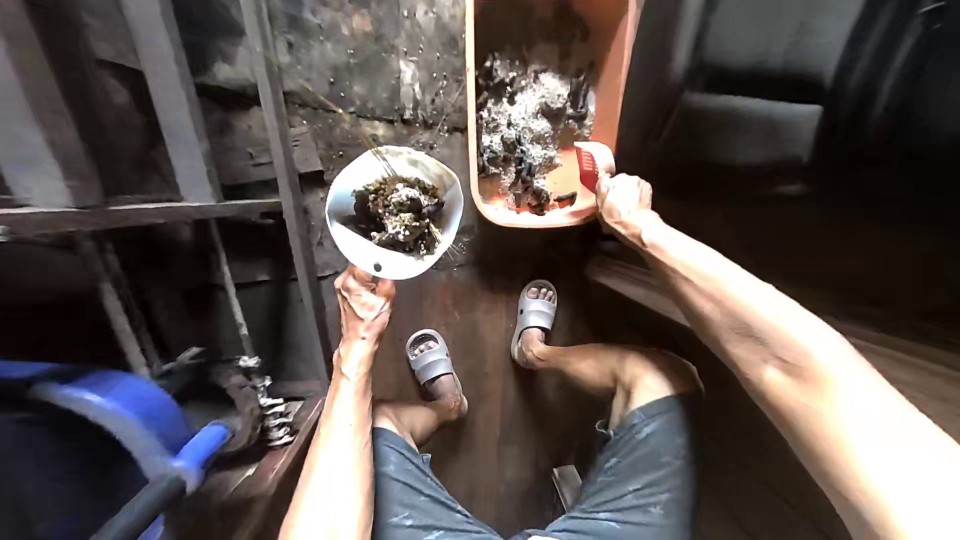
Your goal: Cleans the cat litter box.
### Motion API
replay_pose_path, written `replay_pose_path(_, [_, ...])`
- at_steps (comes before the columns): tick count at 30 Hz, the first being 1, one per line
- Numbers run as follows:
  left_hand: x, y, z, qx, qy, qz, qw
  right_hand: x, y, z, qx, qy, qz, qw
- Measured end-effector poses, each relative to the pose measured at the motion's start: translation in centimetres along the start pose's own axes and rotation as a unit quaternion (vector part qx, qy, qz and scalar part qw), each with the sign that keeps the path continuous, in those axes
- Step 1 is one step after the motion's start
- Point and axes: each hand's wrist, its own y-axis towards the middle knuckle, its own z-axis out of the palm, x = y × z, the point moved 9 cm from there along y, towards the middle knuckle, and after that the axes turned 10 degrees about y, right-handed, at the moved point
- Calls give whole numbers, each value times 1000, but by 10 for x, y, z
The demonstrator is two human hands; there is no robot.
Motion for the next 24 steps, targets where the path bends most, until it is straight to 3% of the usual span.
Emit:
replay_pose_path(6, [12, 53, 37, -4, 16, 29, 999, 13, 44, 29, 23, -67, -42, 997])
replay_pose_path(11, [4, 96, 44, 16, 41, 53, 998, 24, 57, 51, 39, -96, -49, 993])
replay_pose_path(18, [-3, 149, 50, 16, 66, 68, 995, 25, 58, 44, 90, -73, 26, 993])
replay_pose_path(24, [2, 163, 57, 23, 47, 75, 996, -10, 59, 27, 68, 32, 59, 995])
